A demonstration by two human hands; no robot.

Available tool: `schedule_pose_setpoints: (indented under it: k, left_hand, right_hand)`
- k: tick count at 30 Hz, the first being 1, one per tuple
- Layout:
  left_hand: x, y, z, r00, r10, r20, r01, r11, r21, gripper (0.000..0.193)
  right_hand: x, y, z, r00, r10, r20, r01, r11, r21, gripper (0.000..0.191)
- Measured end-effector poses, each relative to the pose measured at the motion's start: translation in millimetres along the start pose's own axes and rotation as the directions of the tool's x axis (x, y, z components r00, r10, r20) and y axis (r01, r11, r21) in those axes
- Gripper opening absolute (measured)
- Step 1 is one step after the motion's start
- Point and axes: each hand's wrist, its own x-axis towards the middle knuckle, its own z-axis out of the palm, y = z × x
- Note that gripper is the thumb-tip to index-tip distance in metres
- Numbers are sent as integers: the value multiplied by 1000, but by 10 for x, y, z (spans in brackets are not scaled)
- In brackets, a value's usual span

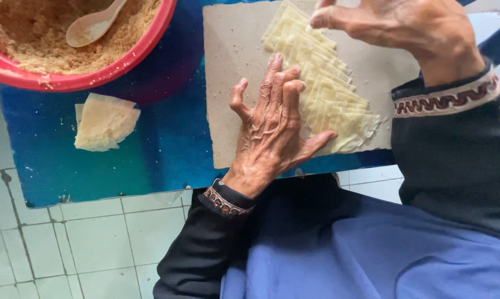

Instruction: The person cuts thin dough sheets into smaller pieces on a board, then spoons brown filling from a red bowl onto a dough piece and folds and rolls it into a filled pastry roll, repeating the process for several pieces.

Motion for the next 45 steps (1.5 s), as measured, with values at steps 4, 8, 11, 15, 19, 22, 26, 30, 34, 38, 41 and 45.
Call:
schedule_pose_setpoints:
  k: [4,8,11,15,19,22,26,30,34,38,41,45]
  left_hand:
    - [-6,-7,14,1000,7,3,-7,1000,-11,85]
    - [-13,0,15,1000,8,4,-8,1000,-14,87]
    - [-14,3,6,1000,3,6,-3,1000,-14,90]
    - [-6,-8,7,1000,16,-7,-16,1000,-15,90]
    - [-12,-15,22,1000,19,-9,-19,1000,-25,88]
    - [-14,-26,29,1000,23,-6,-23,999,-29,87]
    - [-20,-16,25,1000,12,1,-12,999,-31,87]
    - [-29,-13,7,1000,12,-9,-12,1000,-23,91]
    - [-30,-9,5,1000,-2,-3,2,1000,-7,95]
    - [-34,-10,-3,1000,-6,6,6,1000,-23,94]
    - [-27,-16,-20,1000,-3,4,3,1000,-18,92]
    - [-23,-19,-31,1000,9,-2,-9,1000,-4,90]
  right_hand:
    - [-274,-171,-38,1000,-4,13,7,980,-199,31]
    - [-554,-273,59,950,-293,-110,235,900,-367,26]
    - [-684,-199,209,945,-298,-138,203,861,-467,22]
    - [-775,2,321,941,-278,-192,143,843,-519,17]
    - [-969,111,220,945,-261,-196,126,846,-518,15]
    - [-1087,82,219,972,-189,-140,129,926,-354,24]
    - [-1161,-39,358,958,-246,-144,160,882,-443,27]
    - [-1084,-87,394,970,-191,-151,115,906,-407,27]
    - [-911,-41,324,971,-202,-127,146,924,-352,30]
    - [-728,32,313,960,-250,-123,192,914,-358,29]
    - [-645,48,313,955,-247,-162,167,904,-394,23]
    - [-631,-27,233,953,-221,-206,134,921,-367,19]
